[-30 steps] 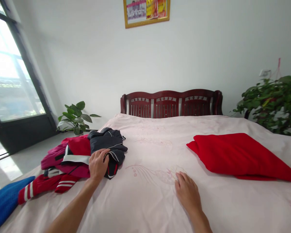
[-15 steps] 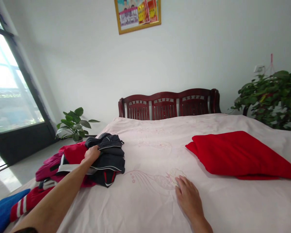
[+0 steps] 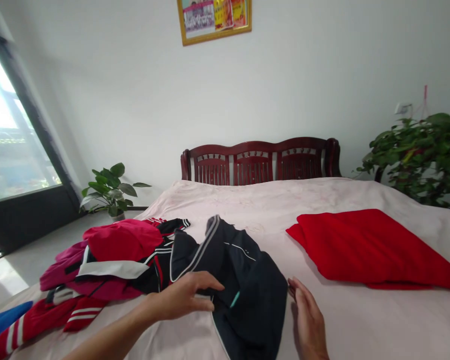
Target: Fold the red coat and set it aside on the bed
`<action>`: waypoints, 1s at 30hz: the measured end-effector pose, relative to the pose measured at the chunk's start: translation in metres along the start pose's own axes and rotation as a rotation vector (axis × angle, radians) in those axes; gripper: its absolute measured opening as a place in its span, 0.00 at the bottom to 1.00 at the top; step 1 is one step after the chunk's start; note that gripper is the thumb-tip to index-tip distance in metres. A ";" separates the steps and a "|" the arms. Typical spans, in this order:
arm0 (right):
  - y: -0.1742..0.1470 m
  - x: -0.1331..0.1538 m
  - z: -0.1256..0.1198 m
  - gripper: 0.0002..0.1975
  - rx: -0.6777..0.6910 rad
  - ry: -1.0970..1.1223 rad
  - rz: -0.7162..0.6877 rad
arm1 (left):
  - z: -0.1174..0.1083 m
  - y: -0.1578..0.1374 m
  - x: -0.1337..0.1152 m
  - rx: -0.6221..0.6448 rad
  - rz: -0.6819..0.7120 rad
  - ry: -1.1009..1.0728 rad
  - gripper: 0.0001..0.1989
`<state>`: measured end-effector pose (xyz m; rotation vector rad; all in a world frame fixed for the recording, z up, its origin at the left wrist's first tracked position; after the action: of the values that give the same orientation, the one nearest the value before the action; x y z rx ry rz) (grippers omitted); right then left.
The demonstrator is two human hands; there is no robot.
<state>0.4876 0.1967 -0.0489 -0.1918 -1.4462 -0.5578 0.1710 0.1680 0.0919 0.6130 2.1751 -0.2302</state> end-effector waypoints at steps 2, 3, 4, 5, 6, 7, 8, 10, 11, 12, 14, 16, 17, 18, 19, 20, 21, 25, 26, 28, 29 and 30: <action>0.000 0.001 0.000 0.35 -0.016 0.115 0.090 | -0.026 -0.009 0.017 -0.228 -0.060 0.075 0.16; 0.000 0.001 0.001 0.37 -0.009 0.137 0.136 | -0.043 -0.013 0.029 -0.354 -0.118 0.116 0.15; 0.001 0.001 0.002 0.39 0.000 0.140 0.171 | -0.057 -0.015 0.043 -0.450 -0.185 0.165 0.16; 0.002 0.002 0.003 0.40 0.023 0.127 0.204 | -0.068 -0.016 0.056 -0.504 -0.250 0.225 0.19; 0.003 0.003 0.004 0.42 0.049 0.103 0.230 | -0.075 -0.016 0.069 -0.519 -0.305 0.287 0.22; 0.005 0.003 0.004 0.43 0.071 0.078 0.257 | -0.077 -0.014 0.080 -0.505 -0.350 0.343 0.26; 0.006 0.004 0.004 0.44 0.092 0.055 0.286 | -0.077 -0.011 0.090 -0.476 -0.387 0.388 0.30; 0.009 0.007 0.008 0.43 0.161 0.035 0.335 | -0.068 -0.004 0.105 -0.410 -0.429 0.446 0.35; 0.011 0.011 0.012 0.41 0.206 0.032 0.347 | -0.063 0.000 0.110 -0.390 -0.436 0.456 0.35; 0.012 0.015 0.017 0.38 0.241 0.025 0.350 | -0.058 0.003 0.113 -0.393 -0.437 0.448 0.34; 0.014 0.024 0.030 0.30 0.312 0.004 0.341 | -0.051 0.011 0.118 -0.435 -0.423 0.382 0.25; 0.013 0.033 0.046 0.24 0.383 0.005 0.362 | -0.048 0.017 0.120 -0.476 -0.405 0.290 0.11; 0.012 0.037 0.054 0.21 0.415 0.014 0.378 | -0.050 0.019 0.121 -0.493 -0.399 0.249 0.06; 0.011 0.042 0.061 0.19 0.448 0.030 0.382 | -0.053 0.020 0.121 -0.509 -0.395 0.213 0.04; 0.012 0.049 0.066 0.18 0.471 0.047 0.367 | -0.059 0.019 0.121 -0.528 -0.395 0.181 0.05; 0.015 0.056 0.068 0.18 0.470 0.062 0.340 | -0.068 0.017 0.121 -0.554 -0.397 0.150 0.08; 0.018 0.063 0.067 0.18 0.452 0.079 0.305 | -0.078 0.013 0.121 -0.583 -0.394 0.105 0.12; 0.034 0.072 0.034 0.24 0.283 0.164 0.227 | -0.112 -0.012 0.116 -0.606 -0.296 -0.138 0.25; 0.035 0.066 0.022 0.24 0.241 0.148 0.219 | -0.114 -0.017 0.115 -0.557 -0.271 -0.131 0.27; 0.035 0.049 -0.001 0.25 0.217 0.019 0.207 | -0.106 -0.024 0.118 -0.392 -0.273 0.061 0.32; 0.033 0.039 -0.010 0.24 0.234 -0.079 0.206 | -0.098 -0.026 0.124 -0.301 -0.305 0.210 0.39; 0.030 0.030 -0.017 0.24 0.262 -0.170 0.205 | -0.089 -0.028 0.131 -0.221 -0.344 0.361 0.47</action>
<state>0.5175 0.2075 -0.0161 -0.1802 -1.6259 -0.1855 0.0265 0.2218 0.0446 0.1580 2.6057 -0.0592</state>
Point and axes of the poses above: each hand's wrist, its own y-axis towards the middle knuckle, its own z-axis out of the palm, x = y × z, the point moved 6 cm from there along y, towards the middle knuckle, and after that the axes turned 8 degrees about -z, right-handed, at the moved point
